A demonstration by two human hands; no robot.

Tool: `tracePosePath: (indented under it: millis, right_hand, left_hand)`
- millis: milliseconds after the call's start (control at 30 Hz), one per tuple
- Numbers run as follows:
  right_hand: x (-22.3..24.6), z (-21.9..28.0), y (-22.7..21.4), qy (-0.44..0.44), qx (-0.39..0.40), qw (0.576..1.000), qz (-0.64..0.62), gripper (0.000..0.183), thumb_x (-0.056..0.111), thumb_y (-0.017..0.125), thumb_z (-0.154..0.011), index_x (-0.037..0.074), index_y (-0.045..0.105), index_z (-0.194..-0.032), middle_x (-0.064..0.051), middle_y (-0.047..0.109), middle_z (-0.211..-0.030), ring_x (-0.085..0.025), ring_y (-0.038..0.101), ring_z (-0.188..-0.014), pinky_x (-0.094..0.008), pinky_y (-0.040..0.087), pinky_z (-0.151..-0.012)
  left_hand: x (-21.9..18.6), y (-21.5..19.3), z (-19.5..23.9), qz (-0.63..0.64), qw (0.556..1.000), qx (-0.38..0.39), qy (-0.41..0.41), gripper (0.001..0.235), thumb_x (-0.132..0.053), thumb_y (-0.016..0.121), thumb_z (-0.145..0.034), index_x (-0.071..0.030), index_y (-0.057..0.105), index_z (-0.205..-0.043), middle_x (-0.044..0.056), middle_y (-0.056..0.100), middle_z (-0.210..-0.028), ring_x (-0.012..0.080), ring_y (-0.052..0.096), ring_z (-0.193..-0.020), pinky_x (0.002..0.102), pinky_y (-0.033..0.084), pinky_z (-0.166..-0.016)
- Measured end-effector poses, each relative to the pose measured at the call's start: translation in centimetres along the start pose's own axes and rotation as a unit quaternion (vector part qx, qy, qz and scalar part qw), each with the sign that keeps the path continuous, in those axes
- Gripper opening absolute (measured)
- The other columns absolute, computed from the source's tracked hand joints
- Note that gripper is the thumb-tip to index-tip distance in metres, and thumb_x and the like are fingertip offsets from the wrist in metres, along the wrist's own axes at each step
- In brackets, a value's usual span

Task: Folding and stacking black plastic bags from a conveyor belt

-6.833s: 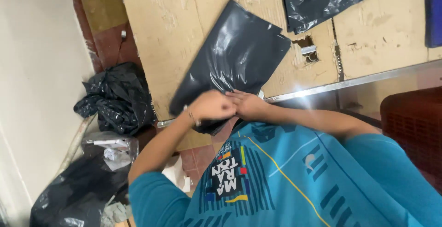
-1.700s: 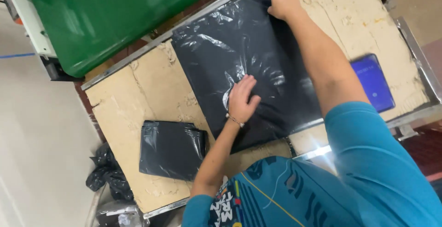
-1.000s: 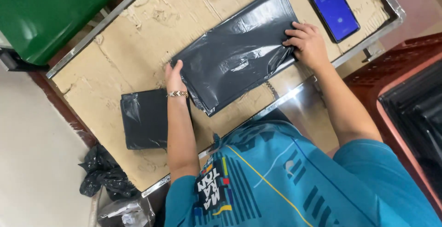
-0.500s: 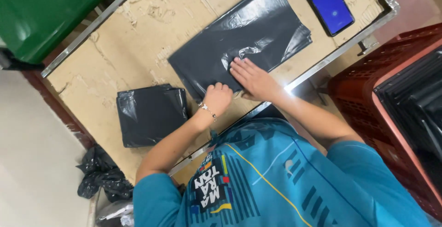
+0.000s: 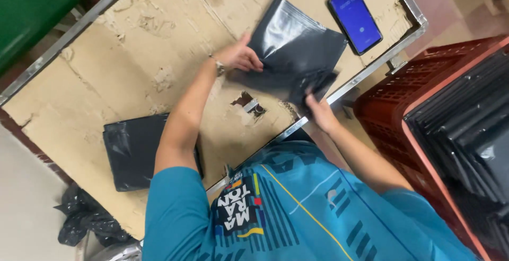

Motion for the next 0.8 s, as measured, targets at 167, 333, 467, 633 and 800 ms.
tracePosePath:
  millis: [167,333,467,633,800]
  right_hand:
    - [-3.2,-0.4,-3.1,0.261,-0.222,0.916,-0.208,0.042,0.048,0.067,-0.102,0.010,0.063,-0.118,-0.010,0.070,-0.105,-0.023,0.075,-0.095,-0.037,0.064,-0.071]
    - [-3.2,-1.0,-3.8,0.301,-0.220,0.891,-0.258,0.039,0.043,0.067,-0.102,0.007,0.065,-0.116,-0.014,0.073,-0.105,-0.026,0.078,-0.095,-0.047,0.064,-0.082]
    - [-4.1,-0.6,-3.7,0.307,-0.233,0.883,-0.269,0.042,0.043,0.069,-0.100,0.007,0.064,-0.121,-0.014,0.072,-0.108,-0.028,0.077,-0.101,-0.054,0.062,-0.088]
    - [-2.6,1.0,-4.6,0.238,-0.249,0.925,-0.159,0.045,0.039,0.074,-0.099,0.004,0.065,-0.125,-0.018,0.070,-0.115,-0.030,0.072,-0.107,-0.055,0.059,-0.090]
    - [-4.1,-0.8,-4.4,0.106,-0.176,0.974,0.098,0.050,0.028,0.085,-0.099,0.004,0.060,-0.135,-0.017,0.066,-0.123,-0.027,0.066,-0.114,-0.047,0.056,-0.096]
  left_hand:
    - [0.6,-6.3,0.2,-0.251,0.893,-0.346,0.141,0.052,-0.065,0.073,-0.092,-0.022,0.062,-0.066,-0.003,0.062,-0.055,0.0141,0.064,-0.062,0.028,0.046,-0.058]
    - [-4.5,-2.9,3.0,-0.436,0.746,-0.491,0.113,0.048,-0.066,0.067,-0.090,-0.020,0.058,-0.092,0.005,0.065,-0.081,0.0265,0.074,-0.077,0.039,0.058,-0.065]
    - [-7.5,-0.3,3.5,-0.522,0.643,-0.559,0.028,0.043,-0.056,0.072,-0.086,-0.021,0.057,-0.105,0.000,0.055,-0.103,0.0229,0.060,-0.099,0.043,0.059,-0.071]
    - [-6.6,5.6,3.7,-0.542,0.559,-0.602,0.178,0.041,-0.047,0.072,-0.088,-0.017,0.059,-0.111,0.005,0.062,-0.105,0.0232,0.068,-0.079,0.040,0.059,-0.061]
    - [-7.9,17.5,22.0,-0.512,0.461,-0.625,0.365,0.022,-0.041,0.051,-0.101,-0.020,0.055,-0.096,-0.001,0.059,-0.107,0.0175,0.067,-0.076,0.031,0.056,-0.063]
Point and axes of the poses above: each hand's wrist, its own z-axis away from the middle knuckle, its own y-axis out of the palm, x = y × z, the point moved 9 cm from there along -z, towards the middle knuckle
